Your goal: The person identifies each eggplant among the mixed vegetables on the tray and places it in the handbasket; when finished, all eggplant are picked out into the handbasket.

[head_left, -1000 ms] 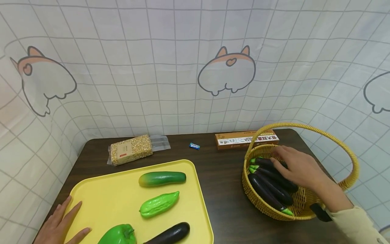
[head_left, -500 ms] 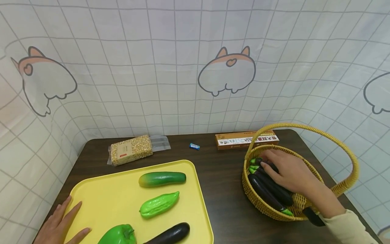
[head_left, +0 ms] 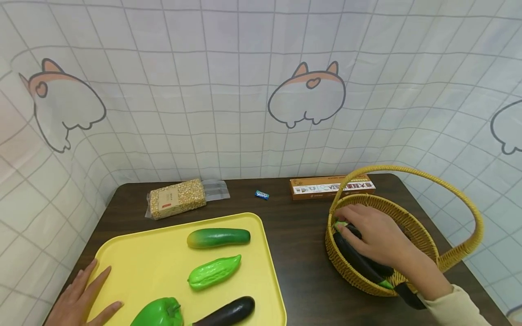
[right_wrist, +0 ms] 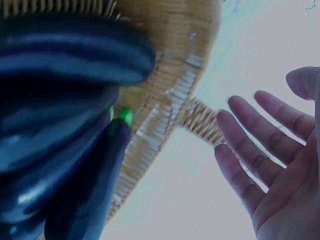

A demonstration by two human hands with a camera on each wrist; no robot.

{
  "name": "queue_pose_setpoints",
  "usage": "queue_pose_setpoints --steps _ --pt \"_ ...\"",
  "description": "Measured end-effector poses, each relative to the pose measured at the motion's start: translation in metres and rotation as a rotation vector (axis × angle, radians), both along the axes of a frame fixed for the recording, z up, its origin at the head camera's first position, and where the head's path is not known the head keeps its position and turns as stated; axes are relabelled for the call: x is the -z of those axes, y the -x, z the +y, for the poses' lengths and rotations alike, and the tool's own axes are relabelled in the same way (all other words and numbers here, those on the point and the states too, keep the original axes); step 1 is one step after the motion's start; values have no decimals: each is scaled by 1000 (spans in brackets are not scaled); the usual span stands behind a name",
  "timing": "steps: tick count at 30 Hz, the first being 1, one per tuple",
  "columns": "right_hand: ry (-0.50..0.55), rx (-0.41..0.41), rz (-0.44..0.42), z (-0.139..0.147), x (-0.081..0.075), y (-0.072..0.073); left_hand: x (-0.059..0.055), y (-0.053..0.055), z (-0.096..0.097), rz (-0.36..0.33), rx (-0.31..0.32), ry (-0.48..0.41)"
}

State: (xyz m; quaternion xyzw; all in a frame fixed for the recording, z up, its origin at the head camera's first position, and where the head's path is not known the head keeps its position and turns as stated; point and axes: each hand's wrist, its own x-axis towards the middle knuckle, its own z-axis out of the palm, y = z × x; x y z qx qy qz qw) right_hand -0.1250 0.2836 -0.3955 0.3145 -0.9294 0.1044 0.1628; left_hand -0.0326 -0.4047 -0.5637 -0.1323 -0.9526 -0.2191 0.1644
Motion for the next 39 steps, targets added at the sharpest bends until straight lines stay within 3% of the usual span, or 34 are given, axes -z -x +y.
queue_pose_setpoints --steps 10,22,39 --pt "38 -121 7 -33 4 -12 0 -1 1 -42 -12 0" --pt "85 -198 -66 -74 10 -21 -3 3 -1 -14 2 21" --pt "87 -448 -185 -146 44 -38 1 -1 0 -17 -15 4"
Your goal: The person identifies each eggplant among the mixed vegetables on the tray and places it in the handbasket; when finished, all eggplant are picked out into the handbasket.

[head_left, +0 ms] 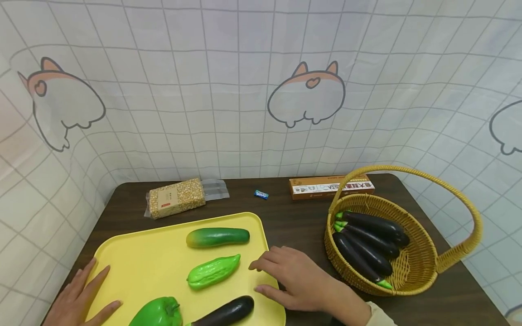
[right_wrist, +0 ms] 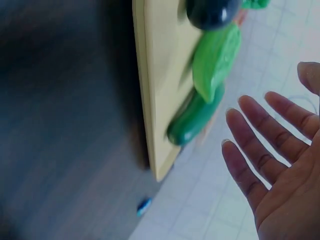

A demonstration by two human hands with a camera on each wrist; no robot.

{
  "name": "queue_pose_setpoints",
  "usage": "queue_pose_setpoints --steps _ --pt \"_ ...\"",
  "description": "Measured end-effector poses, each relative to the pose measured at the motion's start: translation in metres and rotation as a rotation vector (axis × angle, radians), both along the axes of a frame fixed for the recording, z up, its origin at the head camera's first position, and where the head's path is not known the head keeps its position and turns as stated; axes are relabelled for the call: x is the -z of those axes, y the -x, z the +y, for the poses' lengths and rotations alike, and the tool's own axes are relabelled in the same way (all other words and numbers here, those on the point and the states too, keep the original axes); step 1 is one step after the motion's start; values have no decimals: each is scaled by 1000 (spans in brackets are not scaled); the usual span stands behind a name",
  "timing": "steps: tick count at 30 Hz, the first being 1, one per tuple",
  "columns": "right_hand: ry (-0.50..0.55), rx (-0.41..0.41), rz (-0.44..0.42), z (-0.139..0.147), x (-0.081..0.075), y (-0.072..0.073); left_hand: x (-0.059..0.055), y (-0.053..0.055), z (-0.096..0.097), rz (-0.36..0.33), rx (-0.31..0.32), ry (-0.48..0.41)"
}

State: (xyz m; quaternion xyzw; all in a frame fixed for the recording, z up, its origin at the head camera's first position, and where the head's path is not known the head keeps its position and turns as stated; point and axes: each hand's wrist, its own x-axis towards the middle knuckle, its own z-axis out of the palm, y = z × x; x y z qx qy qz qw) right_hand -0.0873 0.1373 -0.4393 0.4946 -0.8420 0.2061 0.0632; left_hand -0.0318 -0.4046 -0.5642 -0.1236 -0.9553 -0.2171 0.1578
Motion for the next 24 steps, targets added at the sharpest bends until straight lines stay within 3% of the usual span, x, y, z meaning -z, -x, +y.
queue_pose_setpoints --steps 11,18,24 --pt "-142 -154 -69 -38 14 -7 2 -2 2 -43 -32 6" --pt "-245 -215 27 -59 24 -11 2 -1 3 -29 -22 5" --pt "-294 -225 19 -68 33 -13 1 2 -1 -36 0 -4"
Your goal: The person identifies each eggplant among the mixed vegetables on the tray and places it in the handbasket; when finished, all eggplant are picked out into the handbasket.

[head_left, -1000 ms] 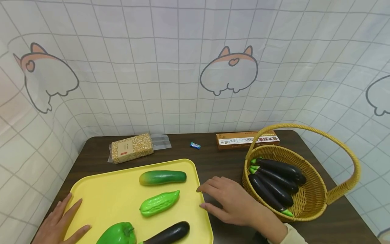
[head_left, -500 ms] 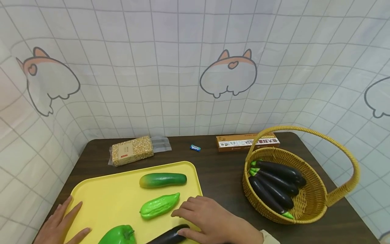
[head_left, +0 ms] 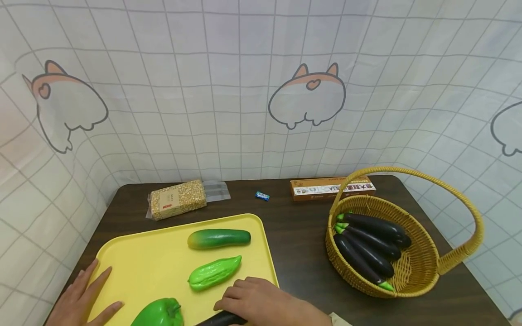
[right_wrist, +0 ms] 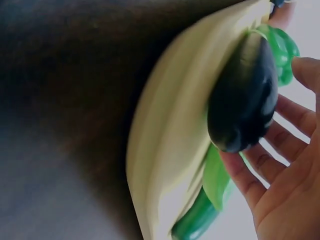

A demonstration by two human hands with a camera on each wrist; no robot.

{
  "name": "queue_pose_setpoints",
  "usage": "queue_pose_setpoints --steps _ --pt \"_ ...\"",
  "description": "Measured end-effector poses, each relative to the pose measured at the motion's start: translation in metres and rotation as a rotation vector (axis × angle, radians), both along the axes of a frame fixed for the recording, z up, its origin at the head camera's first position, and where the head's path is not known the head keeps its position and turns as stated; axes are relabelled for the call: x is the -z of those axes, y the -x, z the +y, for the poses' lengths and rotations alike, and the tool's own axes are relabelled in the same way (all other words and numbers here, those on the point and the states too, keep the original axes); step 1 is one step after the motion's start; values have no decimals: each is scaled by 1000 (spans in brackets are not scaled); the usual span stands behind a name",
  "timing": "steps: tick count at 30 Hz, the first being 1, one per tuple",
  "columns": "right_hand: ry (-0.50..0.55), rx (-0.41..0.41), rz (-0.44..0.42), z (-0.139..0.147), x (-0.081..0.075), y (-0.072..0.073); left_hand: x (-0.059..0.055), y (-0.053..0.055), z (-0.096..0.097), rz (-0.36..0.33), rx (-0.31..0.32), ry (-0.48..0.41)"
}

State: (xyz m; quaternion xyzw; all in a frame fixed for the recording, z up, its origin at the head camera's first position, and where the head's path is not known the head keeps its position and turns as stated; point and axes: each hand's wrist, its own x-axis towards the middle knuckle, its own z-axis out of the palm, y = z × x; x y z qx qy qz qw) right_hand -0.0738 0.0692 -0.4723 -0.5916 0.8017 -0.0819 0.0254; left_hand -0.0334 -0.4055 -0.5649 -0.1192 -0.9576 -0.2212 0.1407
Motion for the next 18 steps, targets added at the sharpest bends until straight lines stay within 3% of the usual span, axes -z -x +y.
queue_pose_setpoints --steps 5,18 --pt "7 -22 58 -4 7 -3 -1 1 -2 -7 3 7" --pt "109 -52 -12 -18 29 -6 -4 0 0 -7 7 17"
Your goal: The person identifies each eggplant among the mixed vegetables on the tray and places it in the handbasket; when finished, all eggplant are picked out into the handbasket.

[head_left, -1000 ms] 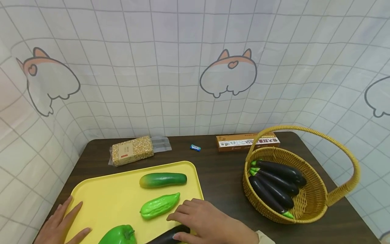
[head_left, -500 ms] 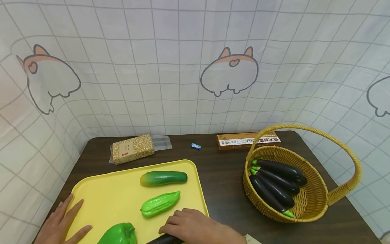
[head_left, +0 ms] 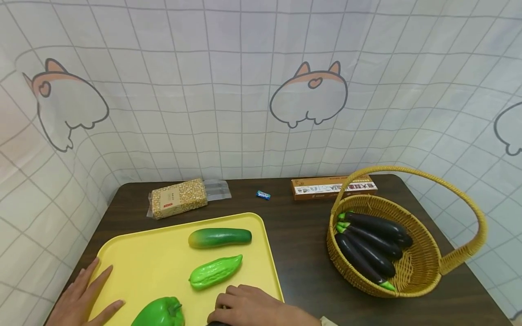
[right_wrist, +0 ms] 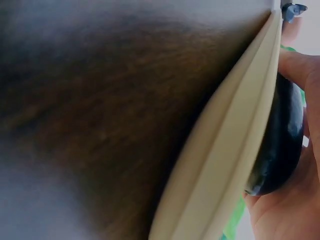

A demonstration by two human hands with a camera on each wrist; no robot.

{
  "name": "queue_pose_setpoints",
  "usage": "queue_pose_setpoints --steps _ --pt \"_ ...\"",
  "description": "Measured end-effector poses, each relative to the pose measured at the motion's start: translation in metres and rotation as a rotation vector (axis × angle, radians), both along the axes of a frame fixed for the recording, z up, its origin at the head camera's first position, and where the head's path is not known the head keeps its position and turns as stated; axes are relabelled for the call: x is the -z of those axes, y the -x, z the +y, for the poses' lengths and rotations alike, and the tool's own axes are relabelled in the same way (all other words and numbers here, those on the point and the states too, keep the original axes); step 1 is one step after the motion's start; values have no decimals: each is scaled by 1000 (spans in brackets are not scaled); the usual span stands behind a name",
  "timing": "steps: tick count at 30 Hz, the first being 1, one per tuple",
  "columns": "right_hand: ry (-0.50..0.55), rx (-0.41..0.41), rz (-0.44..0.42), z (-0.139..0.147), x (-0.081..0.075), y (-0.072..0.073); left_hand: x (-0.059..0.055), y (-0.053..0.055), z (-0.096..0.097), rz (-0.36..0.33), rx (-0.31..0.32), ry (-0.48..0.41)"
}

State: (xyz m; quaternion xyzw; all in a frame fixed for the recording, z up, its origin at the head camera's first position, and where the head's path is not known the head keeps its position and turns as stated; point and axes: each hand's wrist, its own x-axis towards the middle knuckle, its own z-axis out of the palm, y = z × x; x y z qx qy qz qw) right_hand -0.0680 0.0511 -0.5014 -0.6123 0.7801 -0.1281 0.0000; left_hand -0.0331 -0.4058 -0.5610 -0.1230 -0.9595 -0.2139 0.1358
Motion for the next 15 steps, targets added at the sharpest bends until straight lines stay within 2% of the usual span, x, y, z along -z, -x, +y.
queue_pose_setpoints --steps 7,15 --pt "31 22 20 -1 3 -2 -1 1 1 17 -1 -11" --pt "-24 27 17 4 -3 0 2 0 1 37 -17 -8"
